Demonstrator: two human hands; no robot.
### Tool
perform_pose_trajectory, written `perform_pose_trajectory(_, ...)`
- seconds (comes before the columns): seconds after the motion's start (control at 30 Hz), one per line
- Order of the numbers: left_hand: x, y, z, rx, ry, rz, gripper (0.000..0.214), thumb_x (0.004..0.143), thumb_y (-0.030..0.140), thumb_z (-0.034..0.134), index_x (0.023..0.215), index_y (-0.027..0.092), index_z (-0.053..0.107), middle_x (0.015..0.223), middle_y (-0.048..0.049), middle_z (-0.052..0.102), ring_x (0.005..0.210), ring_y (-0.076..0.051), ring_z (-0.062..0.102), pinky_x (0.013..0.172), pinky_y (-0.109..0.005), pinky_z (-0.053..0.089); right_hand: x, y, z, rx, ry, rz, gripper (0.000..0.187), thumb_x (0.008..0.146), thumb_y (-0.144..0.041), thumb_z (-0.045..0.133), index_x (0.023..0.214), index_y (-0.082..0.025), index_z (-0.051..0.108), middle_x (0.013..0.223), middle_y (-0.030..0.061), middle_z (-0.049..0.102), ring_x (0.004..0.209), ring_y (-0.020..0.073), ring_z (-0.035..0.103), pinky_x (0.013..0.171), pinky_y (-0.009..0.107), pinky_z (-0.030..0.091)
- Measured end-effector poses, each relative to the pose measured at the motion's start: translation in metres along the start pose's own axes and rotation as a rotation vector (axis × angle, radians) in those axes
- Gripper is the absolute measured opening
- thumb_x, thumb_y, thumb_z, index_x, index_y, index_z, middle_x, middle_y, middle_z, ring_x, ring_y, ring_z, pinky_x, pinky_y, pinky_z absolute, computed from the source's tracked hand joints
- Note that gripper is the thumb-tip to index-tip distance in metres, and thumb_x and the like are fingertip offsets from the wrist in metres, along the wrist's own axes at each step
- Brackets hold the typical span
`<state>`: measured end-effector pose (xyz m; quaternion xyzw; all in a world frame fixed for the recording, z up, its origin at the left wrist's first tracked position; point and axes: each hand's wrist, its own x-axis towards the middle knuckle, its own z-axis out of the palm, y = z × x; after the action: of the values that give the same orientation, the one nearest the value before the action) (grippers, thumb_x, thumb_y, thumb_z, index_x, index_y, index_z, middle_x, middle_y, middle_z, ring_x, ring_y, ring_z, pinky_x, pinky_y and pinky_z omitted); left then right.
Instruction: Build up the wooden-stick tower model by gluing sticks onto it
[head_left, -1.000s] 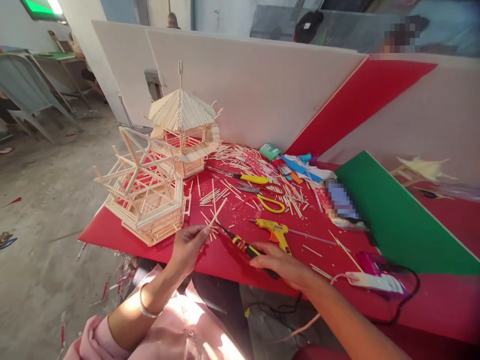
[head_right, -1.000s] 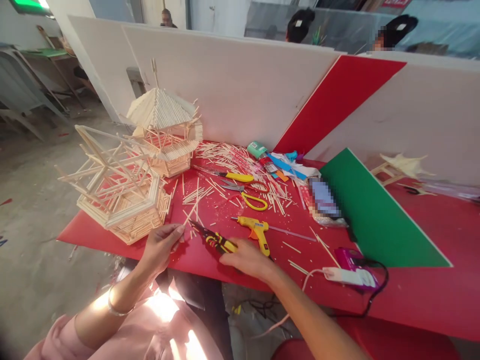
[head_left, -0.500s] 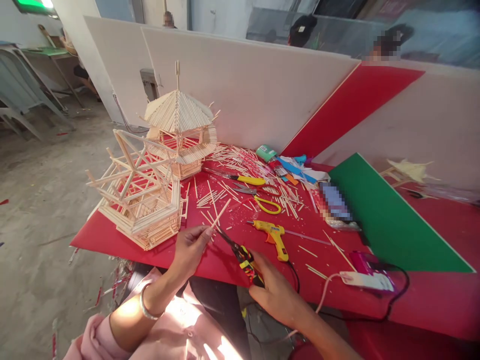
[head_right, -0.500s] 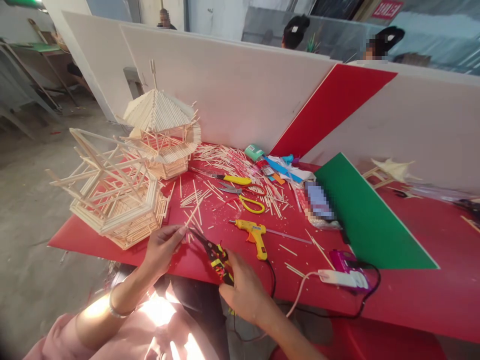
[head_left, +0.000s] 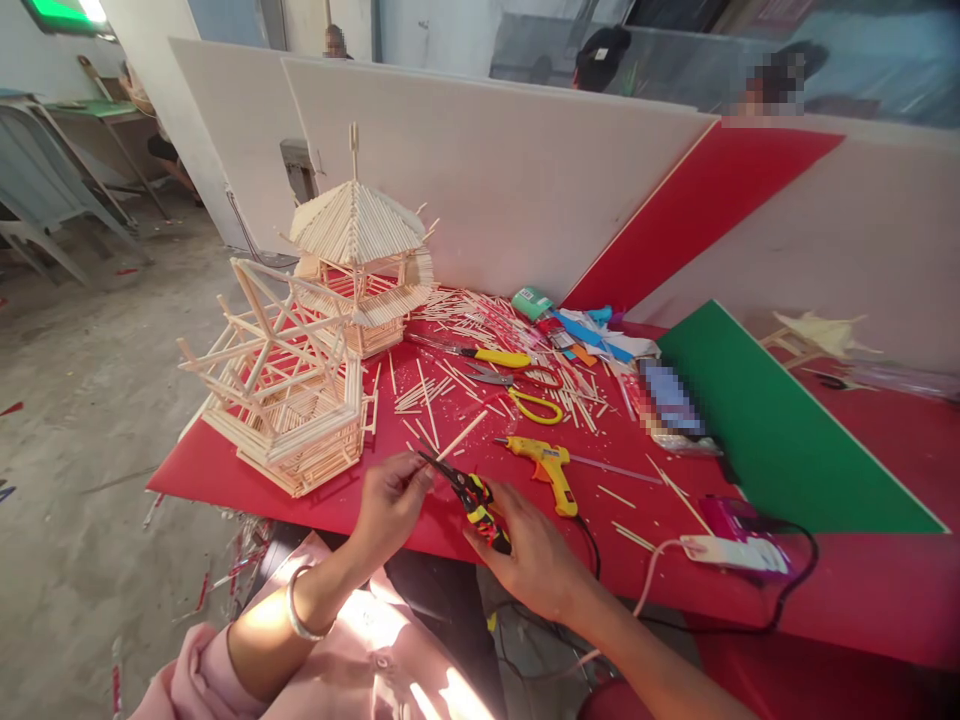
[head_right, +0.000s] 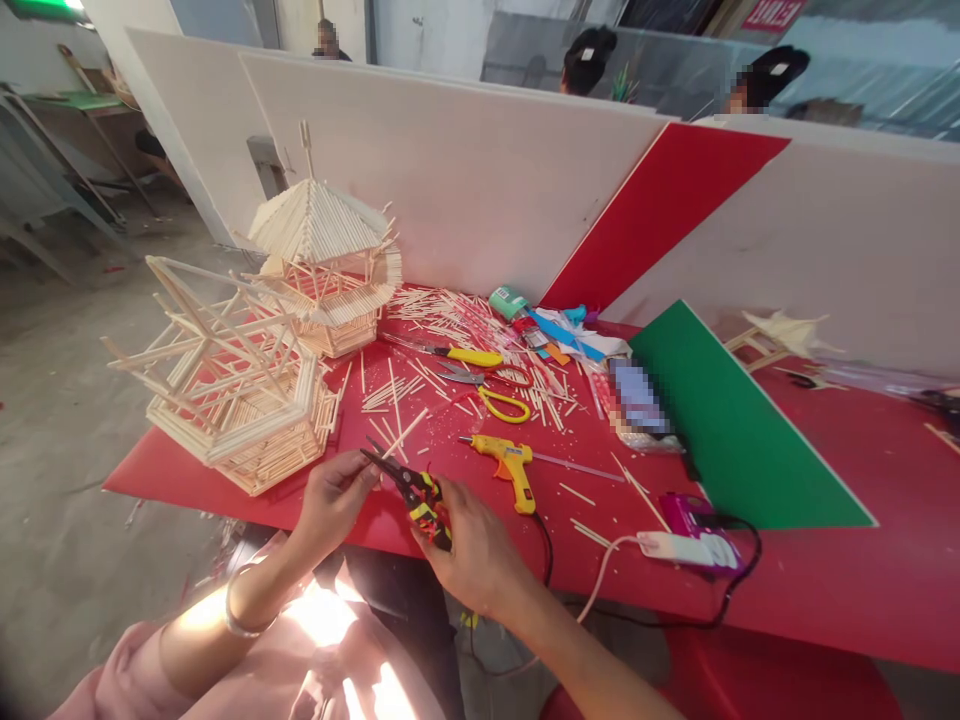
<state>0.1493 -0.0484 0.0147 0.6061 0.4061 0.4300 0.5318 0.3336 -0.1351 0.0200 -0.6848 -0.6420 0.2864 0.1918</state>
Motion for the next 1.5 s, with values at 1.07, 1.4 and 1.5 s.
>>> perform_pose_trajectory(1.07, 0.002, -0.012, 0.006, -0.295, -0.087, -0.42, 0.056, 0.067, 0.066, 0.073, 0.079, 0.011, 0.069, 0.053, 0.0036, 0.05, 0.039, -0.004, 0.035, 0.039, -0.018, 0.023, -0.004, 0.013, -0.001, 0.046, -0.03, 0.185, 0.039, 0.076, -0.016, 0.051, 0.114, -0.022, 0.058, 0.106, 0.0071, 0.07, 0.099, 0.0226, 0.066, 0.083, 0.032, 0.048)
perform_pose_trajectory(1.4, -0.008, -0.018, -0.004, 0.055, 0.034, 0.179, 0.022, 0.091, 0.032, 0.061, 0.094, 0.017, 0.077, 0.082, -0.0064, 0.07, 0.075, -0.015, 0.066, 0.068, -0.023, 0.051, 0.025, -0.009, 0.041, -0.428, 0.299, 0.086, 0.067, 0.08, -0.049, 0.067, 0.135, -0.013, 0.055, 0.118, 0.0212, 0.063, 0.112, 0.0386, 0.058, 0.093, 0.055, 0.045)
perform_pose_trajectory(1.5, -0.01, -0.017, -0.011, 0.283, 0.029, 0.473, 0.016, 0.093, 0.019, 0.057, 0.092, 0.018, 0.073, 0.081, -0.0057, 0.071, 0.073, -0.014, 0.067, 0.067, -0.022, 0.052, 0.02, -0.017, 0.032, -0.103, 0.356, -0.094, 0.054, 0.086, -0.038, 0.061, 0.137, -0.021, 0.053, 0.127, 0.0149, 0.063, 0.118, 0.0305, 0.058, 0.099, 0.048, 0.047)
